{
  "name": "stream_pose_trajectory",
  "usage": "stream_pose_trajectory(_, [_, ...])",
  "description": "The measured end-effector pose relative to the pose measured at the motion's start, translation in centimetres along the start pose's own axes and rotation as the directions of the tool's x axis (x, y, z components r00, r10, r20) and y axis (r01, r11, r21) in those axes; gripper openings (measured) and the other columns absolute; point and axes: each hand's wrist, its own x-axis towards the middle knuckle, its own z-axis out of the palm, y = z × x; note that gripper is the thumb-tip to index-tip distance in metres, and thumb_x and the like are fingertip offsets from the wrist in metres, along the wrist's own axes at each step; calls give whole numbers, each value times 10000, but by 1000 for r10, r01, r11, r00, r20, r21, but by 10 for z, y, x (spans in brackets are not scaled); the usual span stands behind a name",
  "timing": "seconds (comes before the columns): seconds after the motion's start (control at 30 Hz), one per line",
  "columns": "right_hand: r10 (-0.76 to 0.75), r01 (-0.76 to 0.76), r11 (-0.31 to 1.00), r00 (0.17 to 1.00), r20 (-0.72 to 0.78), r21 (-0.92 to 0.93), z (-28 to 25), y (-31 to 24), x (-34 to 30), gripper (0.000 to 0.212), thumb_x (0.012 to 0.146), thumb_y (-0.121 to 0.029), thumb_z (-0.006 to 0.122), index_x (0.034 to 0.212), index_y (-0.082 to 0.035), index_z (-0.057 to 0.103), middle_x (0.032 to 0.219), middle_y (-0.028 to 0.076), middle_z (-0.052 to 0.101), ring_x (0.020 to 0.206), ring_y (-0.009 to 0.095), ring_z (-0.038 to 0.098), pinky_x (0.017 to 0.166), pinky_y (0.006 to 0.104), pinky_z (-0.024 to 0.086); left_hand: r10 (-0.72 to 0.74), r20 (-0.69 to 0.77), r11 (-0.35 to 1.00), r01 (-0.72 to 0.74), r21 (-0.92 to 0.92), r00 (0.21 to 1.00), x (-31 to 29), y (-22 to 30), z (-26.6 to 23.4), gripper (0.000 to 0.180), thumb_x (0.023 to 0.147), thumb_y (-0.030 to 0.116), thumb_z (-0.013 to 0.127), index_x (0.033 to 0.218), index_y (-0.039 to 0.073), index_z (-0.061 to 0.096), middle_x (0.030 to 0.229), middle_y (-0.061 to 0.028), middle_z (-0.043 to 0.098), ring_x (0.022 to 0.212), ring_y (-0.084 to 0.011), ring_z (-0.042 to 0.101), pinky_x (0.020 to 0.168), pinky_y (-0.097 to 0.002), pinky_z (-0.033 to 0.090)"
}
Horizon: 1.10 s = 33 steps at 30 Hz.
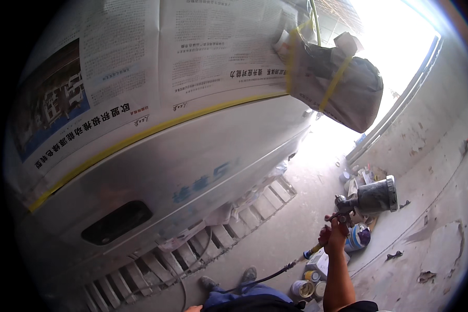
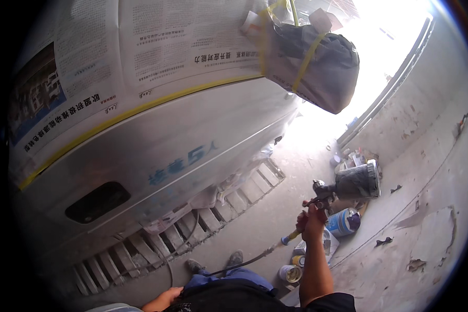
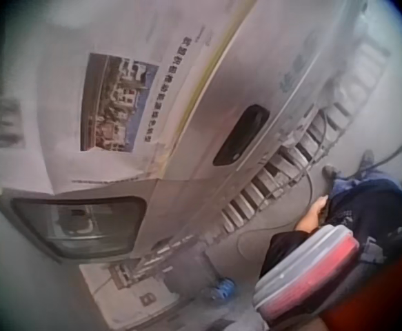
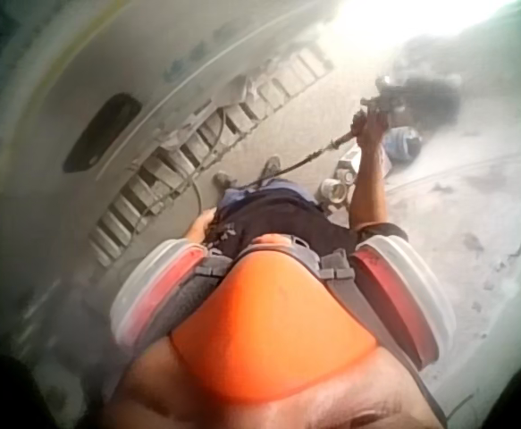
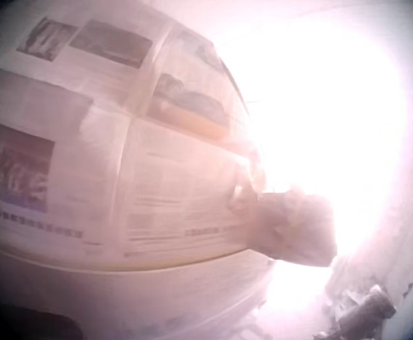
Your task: The person uses a spray gun to apply paint to the rear and side of a silver vehicle in a workshop. The vehicle is partially masked with plastic sheeting and tape. The person refills the spray gun from a paint can and continues the application process.
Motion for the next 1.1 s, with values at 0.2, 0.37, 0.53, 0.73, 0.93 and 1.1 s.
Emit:
stream_pose_trajectory(0.2, [189,-1,962,724,663,-273,24,-8,-49,253,828,-117,616,1066,-35,596,932,86,644,695,136,581,564,314,468,2,-8,1000,-2,-4,1000,-7,5,4,381,925,382,486,1188,108,515,1102,-70,594,1013,-226,553,826,-451,455])
stream_pose_trajectory(0.37, [63,-16,996,841,537,-92,25,-8,-24,292,853,-167,598,1104,-28,546,950,82,632,664,149,586,531,288,477,16,-10,1000,-17,-9,1000,-4,7,6,383,926,379,486,1191,104,514,1107,-72,592,1017,-227,552,827,-448,457])
stream_pose_trajectory(0.53, [46,-50,995,998,50,86,1,-38,8,263,952,-307,503,1185,-190,469,1111,33,584,598,125,576,397,274,448,20,-2,1000,-20,-20,1000,-5,7,9,386,926,376,487,1195,100,514,1111,-75,591,1021,-228,551,827,-444,459])
stream_pose_trajectory(0.73, [-77,61,992,987,142,114,26,-52,-12,307,937,-261,531,1212,-139,470,1106,75,595,607,147,584,415,287,460,17,-2,1000,-17,-21,1000,-9,10,7,389,927,372,487,1198,95,513,1116,-78,589,1026,-229,551,828,-441,461])
stream_pose_trajectory(0.93, [-37,263,959,482,876,-104,38,-25,-58,314,885,-229,599,1115,-31,520,972,115,633,715,213,625,645,349,509,44,38,999,-43,-27,998,4,13,1,392,927,369,487,1202,91,512,1121,-80,587,1031,-231,550,828,-437,463])
stream_pose_trajectory(1.1, [140,328,844,630,764,-425,41,-26,-75,222,854,-72,607,1066,-9,601,899,67,644,763,164,621,685,289,516,173,187,974,-140,-178,967,42,-3,-18,368,932,335,485,1177,63,523,1145,-95,576,1006,-240,566,767,-396,495])
